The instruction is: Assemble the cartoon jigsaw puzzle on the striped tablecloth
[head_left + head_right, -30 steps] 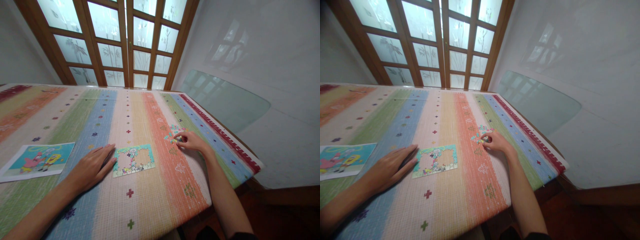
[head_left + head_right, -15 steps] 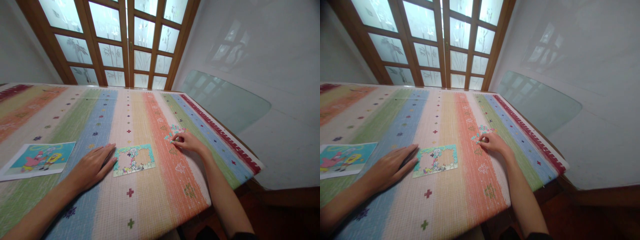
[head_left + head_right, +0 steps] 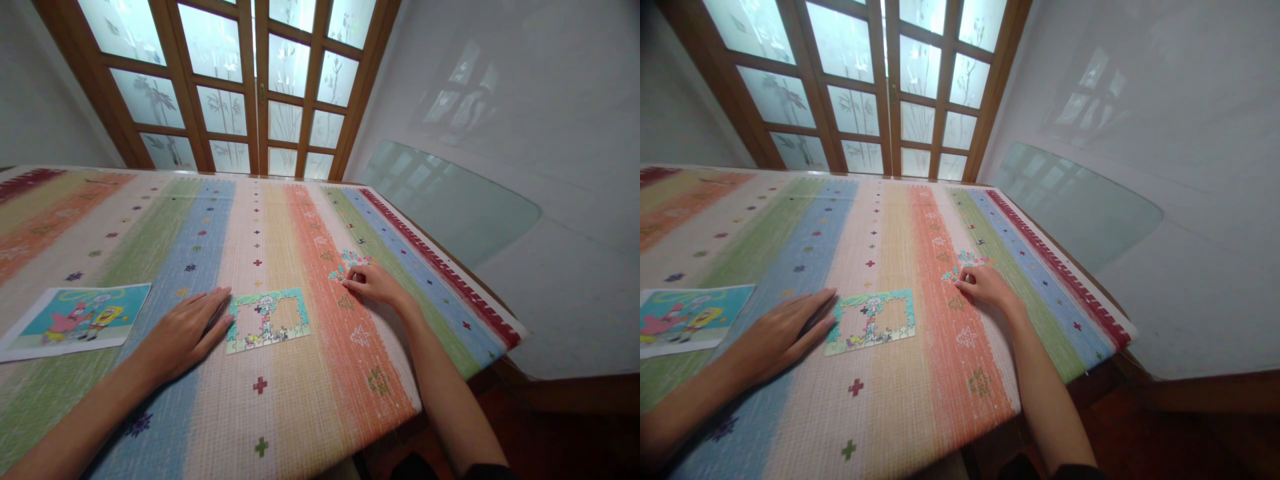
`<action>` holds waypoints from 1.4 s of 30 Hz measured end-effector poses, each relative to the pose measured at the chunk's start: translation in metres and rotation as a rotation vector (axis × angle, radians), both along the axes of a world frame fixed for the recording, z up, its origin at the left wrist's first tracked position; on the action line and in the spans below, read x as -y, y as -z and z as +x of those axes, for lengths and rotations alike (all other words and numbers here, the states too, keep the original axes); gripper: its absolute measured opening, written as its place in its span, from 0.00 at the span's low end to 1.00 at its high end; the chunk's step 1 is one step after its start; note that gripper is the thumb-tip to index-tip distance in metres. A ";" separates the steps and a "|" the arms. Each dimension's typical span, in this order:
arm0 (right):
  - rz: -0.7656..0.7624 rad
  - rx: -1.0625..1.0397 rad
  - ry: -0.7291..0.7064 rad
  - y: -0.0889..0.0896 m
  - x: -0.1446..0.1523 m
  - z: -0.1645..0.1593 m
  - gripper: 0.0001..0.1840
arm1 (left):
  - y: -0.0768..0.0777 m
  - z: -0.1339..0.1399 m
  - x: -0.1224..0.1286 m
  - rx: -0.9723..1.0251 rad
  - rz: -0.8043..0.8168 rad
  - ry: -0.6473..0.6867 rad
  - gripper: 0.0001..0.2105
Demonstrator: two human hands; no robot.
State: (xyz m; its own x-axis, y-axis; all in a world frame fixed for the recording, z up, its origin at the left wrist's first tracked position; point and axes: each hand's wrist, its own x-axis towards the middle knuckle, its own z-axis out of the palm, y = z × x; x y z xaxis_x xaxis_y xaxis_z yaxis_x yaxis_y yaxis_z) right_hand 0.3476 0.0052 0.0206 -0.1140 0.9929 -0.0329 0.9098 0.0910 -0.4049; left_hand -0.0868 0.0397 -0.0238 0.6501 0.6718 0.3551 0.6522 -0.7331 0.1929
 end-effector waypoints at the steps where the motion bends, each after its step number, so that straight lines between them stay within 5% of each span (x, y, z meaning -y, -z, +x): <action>1: 0.015 0.014 0.007 0.000 0.000 0.002 0.14 | 0.000 0.000 0.000 -0.001 0.000 -0.001 0.26; 13: 0.232 0.194 0.332 0.004 -0.004 0.038 0.12 | 0.001 -0.001 -0.001 -0.027 0.033 0.013 0.27; 29: 0.091 0.136 0.147 0.003 0.003 0.041 0.07 | 0.002 0.000 -0.002 -0.031 0.095 0.040 0.26; 42: 0.092 0.116 0.162 0.003 0.003 0.041 0.05 | 0.002 -0.001 -0.001 -0.010 0.058 0.037 0.24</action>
